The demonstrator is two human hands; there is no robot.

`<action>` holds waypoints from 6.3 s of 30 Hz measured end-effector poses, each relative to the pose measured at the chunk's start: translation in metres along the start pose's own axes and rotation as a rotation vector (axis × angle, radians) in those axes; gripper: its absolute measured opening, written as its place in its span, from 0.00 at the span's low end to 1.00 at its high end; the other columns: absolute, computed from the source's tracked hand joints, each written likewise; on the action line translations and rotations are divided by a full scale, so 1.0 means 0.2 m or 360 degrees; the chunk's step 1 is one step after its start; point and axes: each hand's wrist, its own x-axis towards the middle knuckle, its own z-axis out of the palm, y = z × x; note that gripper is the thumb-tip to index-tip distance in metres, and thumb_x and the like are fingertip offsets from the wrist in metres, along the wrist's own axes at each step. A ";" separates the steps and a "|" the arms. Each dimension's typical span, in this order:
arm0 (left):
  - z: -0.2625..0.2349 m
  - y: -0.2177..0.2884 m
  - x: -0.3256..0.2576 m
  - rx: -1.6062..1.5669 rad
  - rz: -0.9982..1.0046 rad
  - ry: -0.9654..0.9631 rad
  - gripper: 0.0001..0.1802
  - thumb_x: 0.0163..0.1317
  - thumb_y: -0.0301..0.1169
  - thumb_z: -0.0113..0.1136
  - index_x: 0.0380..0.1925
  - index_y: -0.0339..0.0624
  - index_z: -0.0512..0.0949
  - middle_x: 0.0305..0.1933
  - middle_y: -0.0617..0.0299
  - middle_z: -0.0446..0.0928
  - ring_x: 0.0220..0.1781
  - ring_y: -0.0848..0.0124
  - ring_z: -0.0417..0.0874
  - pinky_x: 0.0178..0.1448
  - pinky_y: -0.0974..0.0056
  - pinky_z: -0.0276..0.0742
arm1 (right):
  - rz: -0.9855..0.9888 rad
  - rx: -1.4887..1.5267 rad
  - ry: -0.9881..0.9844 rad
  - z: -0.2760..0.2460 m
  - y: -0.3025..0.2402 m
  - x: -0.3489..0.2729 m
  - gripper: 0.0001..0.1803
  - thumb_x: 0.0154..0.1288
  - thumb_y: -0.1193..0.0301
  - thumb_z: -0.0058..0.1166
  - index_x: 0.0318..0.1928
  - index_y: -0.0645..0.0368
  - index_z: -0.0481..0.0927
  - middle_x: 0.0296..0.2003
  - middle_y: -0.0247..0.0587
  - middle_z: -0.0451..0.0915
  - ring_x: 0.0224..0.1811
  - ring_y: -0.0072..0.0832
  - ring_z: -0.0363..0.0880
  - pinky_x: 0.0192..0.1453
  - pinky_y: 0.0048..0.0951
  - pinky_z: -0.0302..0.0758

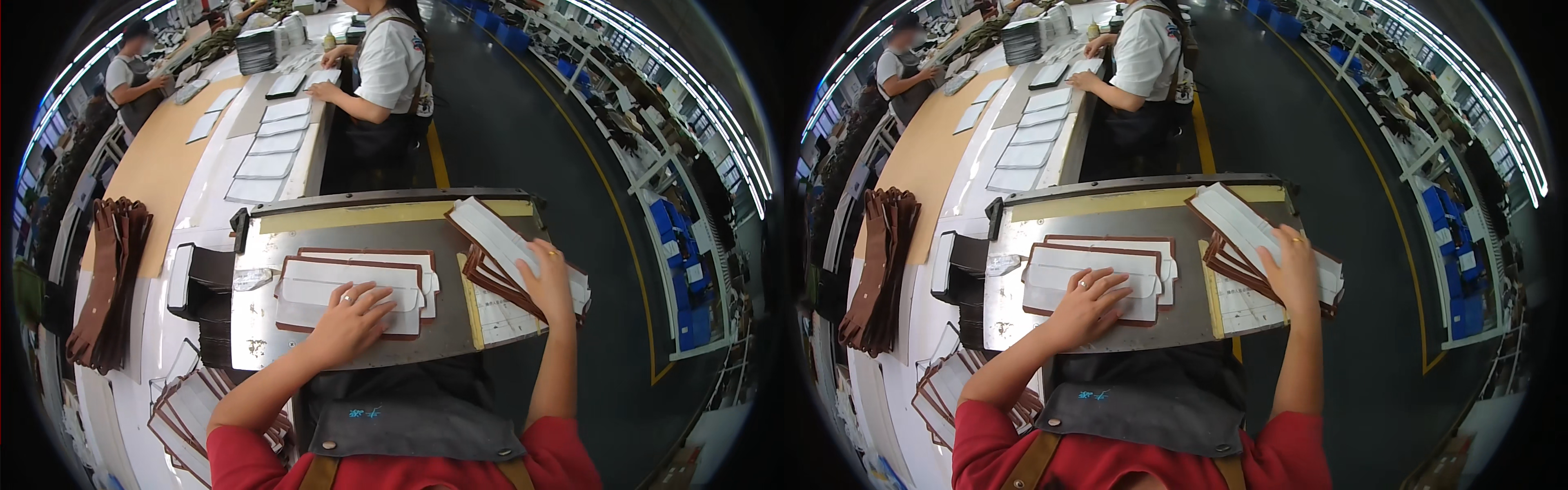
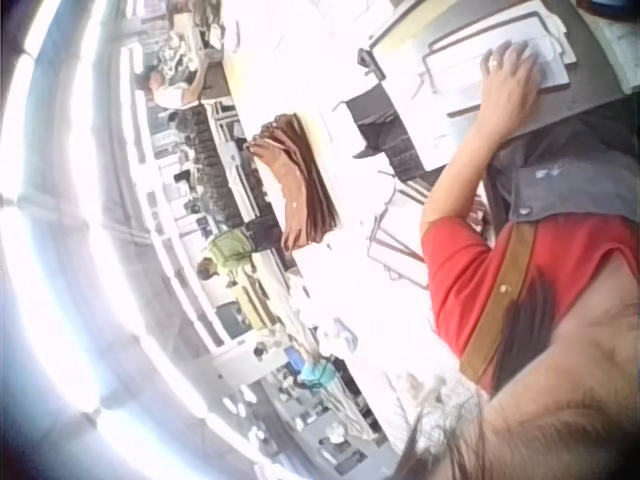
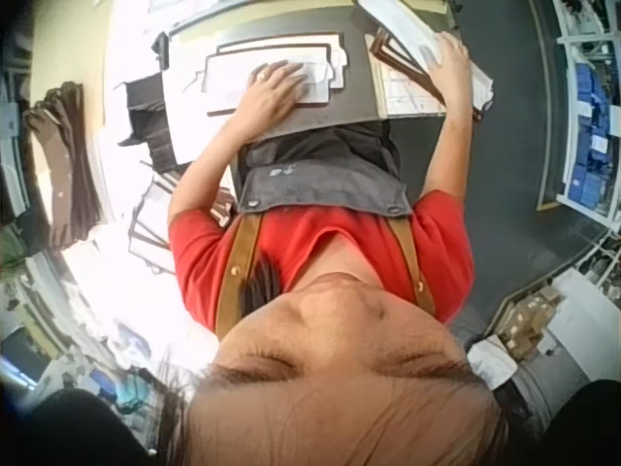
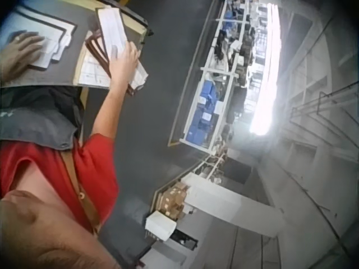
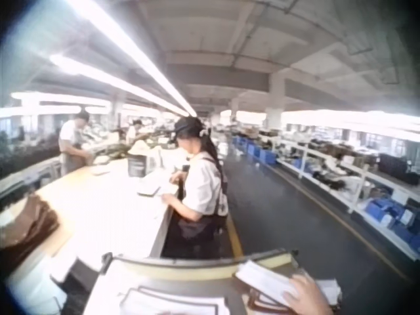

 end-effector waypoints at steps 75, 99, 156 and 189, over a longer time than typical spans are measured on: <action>0.01 -0.56 0.17 0.0340 -0.0723 0.0252 0.23 0.59 0.38 0.57 0.52 0.41 0.70 0.59 0.54 0.69 0.61 0.52 0.67 0.63 0.51 0.62 | -0.0190 0.0464 -0.0221 0.16 0.07 0.18 0.15 0.67 0.67 0.44 0.48 0.59 0.78 0.46 0.46 0.79 0.50 0.42 0.75 0.56 0.37 0.67; -0.02 -0.56 0.13 0.0364 -0.0796 0.0089 0.27 0.62 0.44 0.53 0.58 0.42 0.68 0.65 0.53 0.65 0.68 0.56 0.61 0.69 0.52 0.55 | 0.0230 0.0015 -0.0039 -0.04 0.27 -0.03 0.10 0.62 0.67 0.50 0.40 0.59 0.78 0.38 0.46 0.79 0.45 0.45 0.75 0.49 0.42 0.71; -0.03 -0.55 0.17 0.0445 -0.0696 0.0207 0.21 0.59 0.34 0.55 0.52 0.41 0.71 0.52 0.54 0.71 0.56 0.56 0.71 0.58 0.56 0.66 | -0.0745 -0.0470 -0.0115 0.60 -0.63 0.36 0.22 0.61 0.67 0.49 0.54 0.64 0.73 0.46 0.50 0.75 0.55 0.37 0.69 0.72 0.55 0.42; -0.04 -0.72 0.07 0.0163 -0.0823 0.0376 0.35 0.51 0.42 0.64 0.58 0.43 0.65 0.58 0.56 0.65 0.58 0.55 0.68 0.62 0.52 0.56 | -0.1088 0.0845 -0.0452 0.88 -1.08 0.61 0.18 0.53 0.80 0.50 0.47 0.62 0.75 0.43 0.45 0.73 0.48 0.42 0.69 0.56 0.39 0.67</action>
